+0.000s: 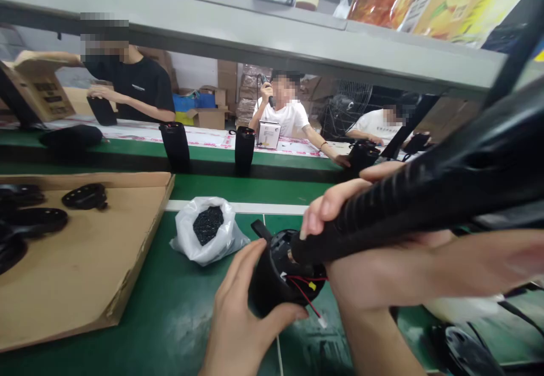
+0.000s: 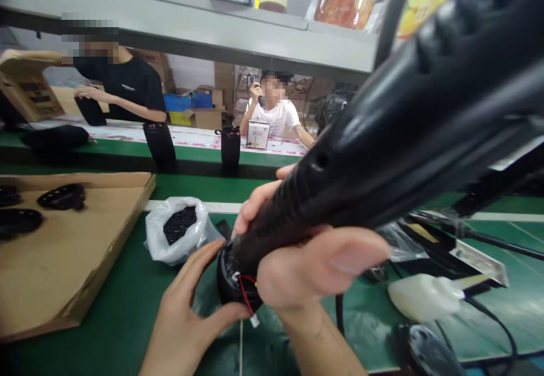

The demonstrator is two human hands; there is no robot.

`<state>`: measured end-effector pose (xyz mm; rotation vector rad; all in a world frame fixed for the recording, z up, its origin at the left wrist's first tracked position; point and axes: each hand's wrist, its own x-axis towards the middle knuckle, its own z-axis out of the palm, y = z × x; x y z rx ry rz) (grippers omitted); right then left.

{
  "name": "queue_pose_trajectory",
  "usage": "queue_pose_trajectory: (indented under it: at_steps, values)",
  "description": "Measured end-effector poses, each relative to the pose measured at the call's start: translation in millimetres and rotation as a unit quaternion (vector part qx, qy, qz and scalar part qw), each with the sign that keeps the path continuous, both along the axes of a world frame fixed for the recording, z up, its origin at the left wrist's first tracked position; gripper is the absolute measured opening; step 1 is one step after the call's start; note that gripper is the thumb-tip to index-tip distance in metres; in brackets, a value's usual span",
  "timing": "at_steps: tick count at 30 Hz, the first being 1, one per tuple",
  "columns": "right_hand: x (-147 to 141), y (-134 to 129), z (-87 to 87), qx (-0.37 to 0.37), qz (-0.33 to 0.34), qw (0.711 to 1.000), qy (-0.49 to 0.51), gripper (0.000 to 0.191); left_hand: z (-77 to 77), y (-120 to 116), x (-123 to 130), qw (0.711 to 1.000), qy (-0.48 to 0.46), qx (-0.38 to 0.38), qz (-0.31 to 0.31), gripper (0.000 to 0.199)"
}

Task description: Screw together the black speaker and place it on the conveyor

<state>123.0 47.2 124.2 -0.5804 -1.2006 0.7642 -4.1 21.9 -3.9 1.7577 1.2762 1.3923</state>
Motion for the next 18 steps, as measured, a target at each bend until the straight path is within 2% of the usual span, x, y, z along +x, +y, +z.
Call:
queue_pose_trajectory:
  at_steps: [2,5,10,18]
  values:
    - [-8.1,3.5,6.9,-0.034,0.02,0.999,0.015,0.082,-2.3,-1.5,4.3,1.0,-0.027,-0.009,0.011,0.073]
    - [-14.7,4.5,9.0,-0.072,0.022,0.996,0.044,0.091,-2.0,-3.3,3.9,1.0,-0.019,0.004,0.007,0.07]
    - [-21.8,5.6,6.6,-0.084,-0.001,0.994,0.064,0.09,-1.2,-3.2,-1.0,1.0,0.024,0.02,0.004,0.067]
    - [-24.7,3.1,17.0,-0.127,-0.007,0.988,0.082,0.09,-0.7,-4.2,-0.4,1.0,0.015,0.01,-0.017,0.065]
